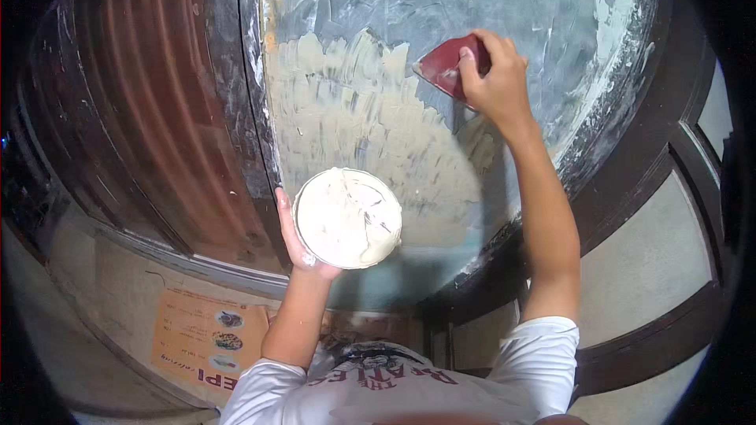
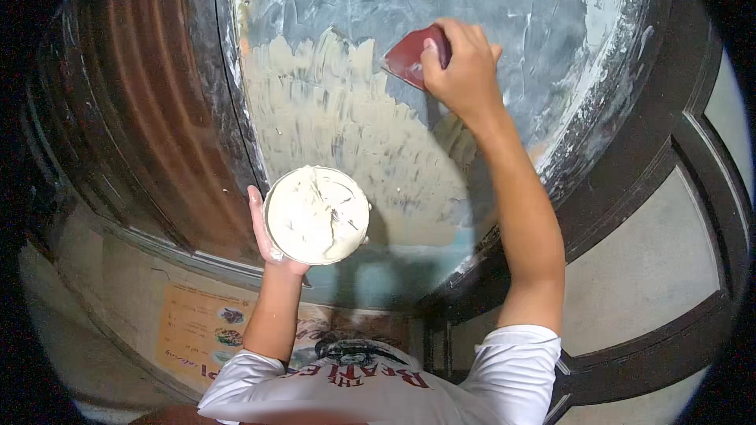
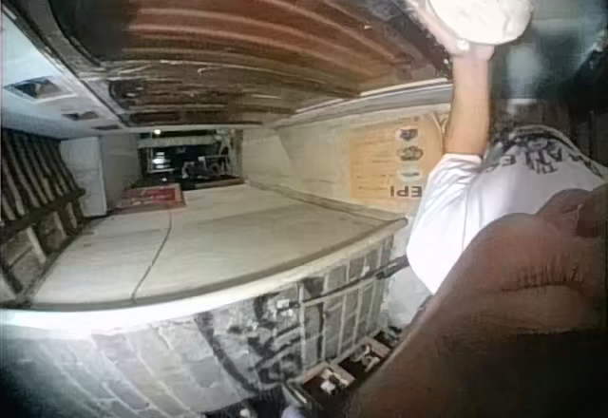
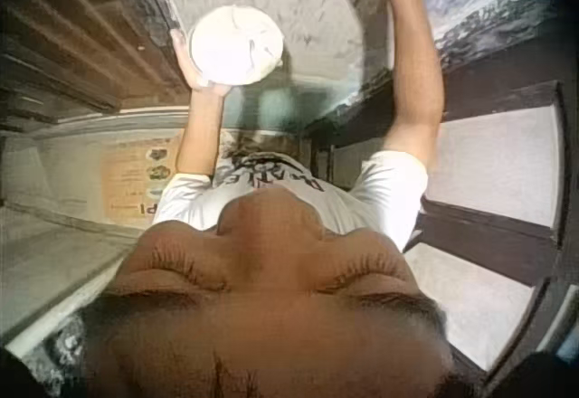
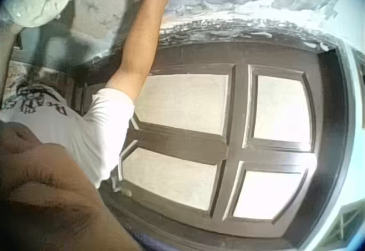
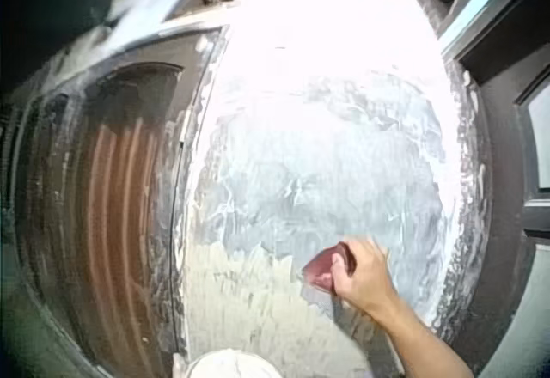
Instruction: The person applies wall putty to a plaster wall surface using a putty knife to scoop putty from a bowl and spread it onto the wall.
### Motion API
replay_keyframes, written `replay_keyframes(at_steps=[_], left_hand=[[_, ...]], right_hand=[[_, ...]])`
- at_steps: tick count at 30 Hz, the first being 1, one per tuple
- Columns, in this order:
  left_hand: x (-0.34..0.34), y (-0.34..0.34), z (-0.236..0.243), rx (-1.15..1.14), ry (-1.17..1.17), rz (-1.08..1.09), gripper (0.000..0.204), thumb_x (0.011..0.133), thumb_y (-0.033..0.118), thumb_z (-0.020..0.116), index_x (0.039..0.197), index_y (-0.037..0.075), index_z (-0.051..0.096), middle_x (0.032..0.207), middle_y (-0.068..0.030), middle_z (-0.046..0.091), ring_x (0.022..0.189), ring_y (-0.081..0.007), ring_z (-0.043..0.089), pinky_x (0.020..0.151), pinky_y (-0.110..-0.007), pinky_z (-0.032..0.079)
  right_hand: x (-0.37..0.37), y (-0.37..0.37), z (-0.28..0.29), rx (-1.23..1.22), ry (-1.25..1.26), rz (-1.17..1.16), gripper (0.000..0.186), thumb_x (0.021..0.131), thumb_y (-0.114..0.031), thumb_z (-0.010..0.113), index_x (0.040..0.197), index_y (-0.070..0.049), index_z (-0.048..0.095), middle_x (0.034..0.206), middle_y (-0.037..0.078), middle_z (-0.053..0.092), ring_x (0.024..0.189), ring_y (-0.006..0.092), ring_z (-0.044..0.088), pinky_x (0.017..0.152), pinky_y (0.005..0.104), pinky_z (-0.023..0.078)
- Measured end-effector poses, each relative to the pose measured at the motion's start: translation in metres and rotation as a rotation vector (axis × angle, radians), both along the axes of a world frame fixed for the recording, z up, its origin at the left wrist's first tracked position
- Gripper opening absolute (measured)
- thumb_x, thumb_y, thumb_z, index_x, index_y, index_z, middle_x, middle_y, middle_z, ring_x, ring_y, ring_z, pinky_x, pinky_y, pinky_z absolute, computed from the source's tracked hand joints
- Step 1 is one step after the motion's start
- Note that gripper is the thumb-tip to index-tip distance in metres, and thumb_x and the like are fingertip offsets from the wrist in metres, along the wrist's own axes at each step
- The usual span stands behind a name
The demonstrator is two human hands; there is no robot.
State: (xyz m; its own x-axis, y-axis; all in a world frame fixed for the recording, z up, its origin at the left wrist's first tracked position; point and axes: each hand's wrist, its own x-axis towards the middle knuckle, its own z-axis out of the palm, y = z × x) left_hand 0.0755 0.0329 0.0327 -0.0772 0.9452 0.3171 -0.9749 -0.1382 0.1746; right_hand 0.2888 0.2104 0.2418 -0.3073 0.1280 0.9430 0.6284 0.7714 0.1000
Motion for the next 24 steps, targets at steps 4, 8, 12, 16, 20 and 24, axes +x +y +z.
replay_keyframes(at_steps=[4, 8, 12, 16, 20, 24], left_hand=[[0.003, -0.004, 0.002, 0.018, -0.008, 0.005, 0.095, 0.095, 0.078, 0.042, 0.146, -0.002, 0.05, 0.148, -0.0225, 0.054, 0.132, -0.0404, 0.055, 0.11, -0.057, 0.044], [0.006, -0.004, 0.005, 0.011, -0.003, -0.01, 0.095, 0.095, 0.078, 0.041, 0.146, -0.001, 0.05, 0.147, -0.0217, 0.055, 0.131, -0.0404, 0.056, 0.11, -0.058, 0.045], [0.005, -0.006, 0.001, -0.016, 0.012, 0.035, 0.096, 0.094, 0.079, 0.04, 0.147, -0.001, 0.049, 0.146, -0.022, 0.055, 0.129, -0.0415, 0.057, 0.109, -0.058, 0.046], [0.005, -0.011, 0.002, -0.028, 0.007, 0.057, 0.097, 0.094, 0.08, 0.039, 0.149, 0.0, 0.048, 0.149, -0.0222, 0.053, 0.133, -0.0414, 0.054, 0.111, -0.059, 0.043], [0.004, -0.011, -0.001, 0.025, 0.027, 0.025, 0.097, 0.094, 0.08, 0.04, 0.149, 0.001, 0.048, 0.149, -0.0219, 0.053, 0.133, -0.0417, 0.054, 0.111, -0.061, 0.043], [0.006, -0.01, -0.002, -0.033, 0.014, 0.034, 0.098, 0.093, 0.081, 0.04, 0.149, 0.0, 0.048, 0.147, -0.022, 0.054, 0.131, -0.0424, 0.056, 0.109, -0.061, 0.045]], right_hand=[[-0.002, -0.008, -0.014, -0.073, -0.109, 0.022, 0.031, 0.087, -0.022, 0.067, 0.114, -0.007, 0.069, 0.111, 0.008, 0.071, 0.102, 0.0275, 0.061, 0.09, 0.0445, 0.036], [-0.009, 0.0, -0.023, -0.003, -0.157, -0.015, 0.029, 0.088, -0.022, 0.066, 0.114, -0.009, 0.069, 0.106, 0.007, 0.07, 0.103, 0.0268, 0.06, 0.091, 0.0458, 0.036], [-0.003, 0.007, 0.008, -0.109, 0.022, 0.019, 0.03, 0.088, -0.023, 0.066, 0.115, -0.01, 0.069, 0.108, 0.008, 0.071, 0.103, 0.0276, 0.061, 0.089, 0.0449, 0.038], [-0.003, 0.007, -0.012, -0.082, -0.03, 0.114, 0.031, 0.088, -0.024, 0.066, 0.116, -0.01, 0.069, 0.109, 0.009, 0.071, 0.104, 0.0275, 0.061, 0.089, 0.0448, 0.037], [-0.012, 0.005, -0.02, -0.04, -0.155, 0.018, 0.031, 0.089, -0.023, 0.066, 0.117, -0.008, 0.068, 0.111, 0.008, 0.071, 0.105, 0.0292, 0.061, 0.09, 0.0464, 0.037], [-0.008, 0.008, 0.015, -0.03, 0.077, 0.066, 0.03, 0.089, -0.022, 0.066, 0.115, -0.006, 0.069, 0.106, 0.011, 0.072, 0.101, 0.0322, 0.062, 0.088, 0.0469, 0.043]])
